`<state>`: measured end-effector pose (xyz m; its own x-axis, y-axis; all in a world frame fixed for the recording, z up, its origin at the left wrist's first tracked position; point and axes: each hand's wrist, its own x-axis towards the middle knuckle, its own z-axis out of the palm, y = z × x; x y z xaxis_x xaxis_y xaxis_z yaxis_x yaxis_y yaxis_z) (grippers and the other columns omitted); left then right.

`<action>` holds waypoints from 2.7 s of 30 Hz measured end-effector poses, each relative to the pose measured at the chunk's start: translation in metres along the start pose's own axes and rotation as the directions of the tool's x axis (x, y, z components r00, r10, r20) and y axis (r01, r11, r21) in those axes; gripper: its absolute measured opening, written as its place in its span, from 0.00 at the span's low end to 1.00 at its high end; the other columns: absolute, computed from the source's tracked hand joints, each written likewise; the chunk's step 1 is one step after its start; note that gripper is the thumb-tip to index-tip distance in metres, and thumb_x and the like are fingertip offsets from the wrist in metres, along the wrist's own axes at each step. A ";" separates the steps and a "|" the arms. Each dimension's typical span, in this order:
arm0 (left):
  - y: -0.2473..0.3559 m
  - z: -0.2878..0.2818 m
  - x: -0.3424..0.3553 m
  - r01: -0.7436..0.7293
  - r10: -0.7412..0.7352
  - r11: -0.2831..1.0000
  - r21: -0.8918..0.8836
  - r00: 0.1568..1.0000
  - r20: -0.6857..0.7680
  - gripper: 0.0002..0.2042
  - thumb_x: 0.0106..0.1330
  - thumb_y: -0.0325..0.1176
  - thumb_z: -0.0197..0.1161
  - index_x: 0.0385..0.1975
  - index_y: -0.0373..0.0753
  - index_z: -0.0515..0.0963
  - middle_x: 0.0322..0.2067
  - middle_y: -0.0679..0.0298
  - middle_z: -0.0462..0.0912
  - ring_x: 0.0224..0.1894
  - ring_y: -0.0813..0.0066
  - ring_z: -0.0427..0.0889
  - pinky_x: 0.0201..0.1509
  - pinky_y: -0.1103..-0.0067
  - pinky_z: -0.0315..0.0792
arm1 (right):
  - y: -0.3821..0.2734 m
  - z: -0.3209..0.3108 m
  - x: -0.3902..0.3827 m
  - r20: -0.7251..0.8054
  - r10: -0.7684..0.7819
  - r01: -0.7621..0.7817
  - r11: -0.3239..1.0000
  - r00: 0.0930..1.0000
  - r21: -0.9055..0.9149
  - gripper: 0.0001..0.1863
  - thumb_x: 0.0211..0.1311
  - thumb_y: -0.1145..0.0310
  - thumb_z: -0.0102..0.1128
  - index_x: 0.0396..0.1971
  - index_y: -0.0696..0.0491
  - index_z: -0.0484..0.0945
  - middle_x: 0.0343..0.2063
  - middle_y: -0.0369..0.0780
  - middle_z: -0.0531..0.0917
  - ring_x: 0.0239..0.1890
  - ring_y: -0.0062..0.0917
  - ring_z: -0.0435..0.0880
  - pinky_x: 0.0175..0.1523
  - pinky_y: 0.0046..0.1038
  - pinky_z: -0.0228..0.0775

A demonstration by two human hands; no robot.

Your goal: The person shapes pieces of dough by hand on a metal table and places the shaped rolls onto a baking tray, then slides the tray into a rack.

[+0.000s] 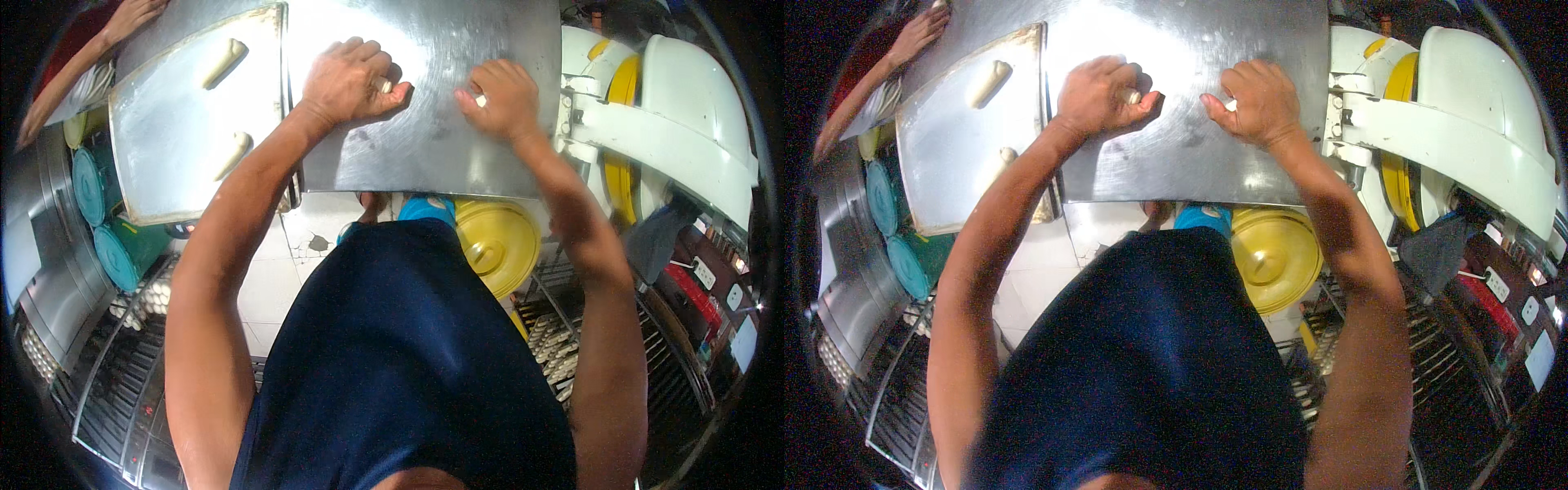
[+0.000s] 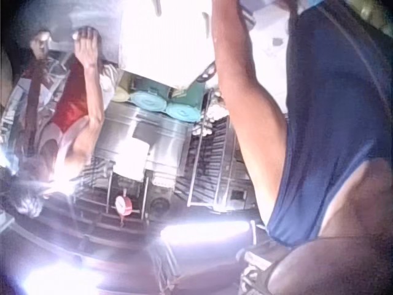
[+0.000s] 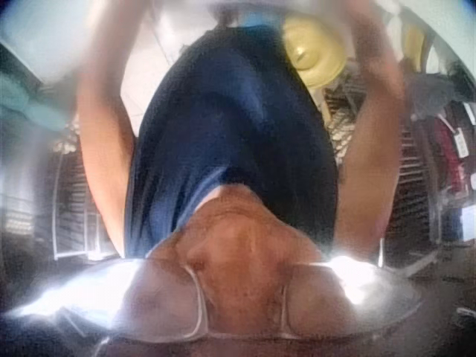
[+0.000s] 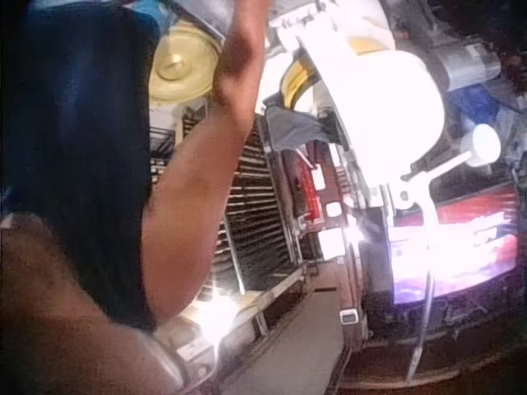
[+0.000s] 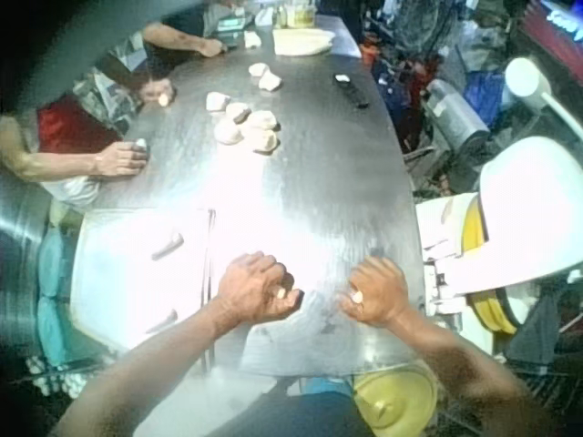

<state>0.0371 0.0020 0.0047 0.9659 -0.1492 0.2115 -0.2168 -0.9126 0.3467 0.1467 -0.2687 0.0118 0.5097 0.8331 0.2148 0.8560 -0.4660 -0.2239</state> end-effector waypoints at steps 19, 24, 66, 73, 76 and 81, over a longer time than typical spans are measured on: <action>0.004 0.007 -0.004 -0.078 0.085 0.996 0.049 0.984 -0.158 0.16 0.61 0.54 0.68 0.29 0.47 0.83 0.27 0.64 0.80 0.32 0.61 0.83 0.38 0.66 0.78 | -0.011 -0.013 0.006 0.058 0.078 -0.077 0.997 0.995 -0.016 0.25 0.62 0.40 0.61 0.37 0.50 0.83 0.36 0.41 0.83 0.44 0.40 0.79 0.49 0.41 0.70; 0.035 -0.002 -0.027 0.087 -0.085 0.996 0.033 0.995 -0.062 0.31 0.63 0.65 0.63 0.47 0.39 0.80 0.53 0.54 0.78 0.58 0.53 0.75 0.62 0.61 0.70 | -0.033 -0.006 -0.037 -0.049 0.089 -0.093 0.992 0.995 -0.090 0.39 0.64 0.37 0.58 0.58 0.59 0.74 0.58 0.50 0.77 0.61 0.47 0.72 0.67 0.46 0.62; 0.073 0.024 -0.013 0.371 -0.392 0.915 0.160 0.910 0.135 0.41 0.73 0.65 0.47 0.72 0.34 0.62 0.74 0.44 0.61 0.77 0.45 0.57 0.77 0.48 0.53 | -0.040 -0.009 -0.040 0.201 0.216 -0.205 0.976 0.956 -0.073 0.46 0.71 0.35 0.45 0.74 0.58 0.60 0.74 0.49 0.63 0.77 0.45 0.58 0.77 0.60 0.37; 0.043 0.009 0.030 0.275 -0.265 0.961 0.028 0.946 -0.187 0.41 0.67 0.62 0.58 0.70 0.34 0.62 0.75 0.48 0.57 0.77 0.45 0.54 0.63 0.41 0.70 | -0.027 -0.016 -0.004 0.115 0.143 -0.134 0.988 0.983 -0.076 0.49 0.65 0.40 0.58 0.75 0.58 0.57 0.76 0.49 0.60 0.79 0.48 0.50 0.81 0.52 0.36; 0.060 -0.018 0.004 0.302 -0.314 0.949 0.093 0.938 0.146 0.42 0.59 0.58 0.65 0.71 0.42 0.64 0.74 0.48 0.58 0.75 0.49 0.60 0.64 0.38 0.63 | -0.019 -0.048 -0.007 0.381 0.045 -0.076 0.995 0.923 0.067 0.46 0.59 0.54 0.68 0.74 0.57 0.59 0.74 0.48 0.63 0.78 0.48 0.54 0.80 0.53 0.40; 0.050 -0.033 -0.035 0.441 -0.416 0.894 -0.083 0.884 0.214 0.23 0.54 0.35 0.72 0.52 0.47 0.79 0.49 0.60 0.78 0.57 0.58 0.75 0.47 0.54 0.72 | 0.005 -0.070 -0.015 0.439 -0.048 -0.071 0.965 0.897 0.251 0.30 0.52 0.72 0.71 0.58 0.56 0.77 0.54 0.44 0.80 0.57 0.42 0.77 0.64 0.41 0.67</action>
<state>-0.0122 -0.0257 0.0445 0.9740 0.1665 -0.1535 0.2207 -0.8497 0.4789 0.1492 -0.3045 0.0744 0.3780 0.9007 -0.2142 0.7684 -0.4343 -0.4700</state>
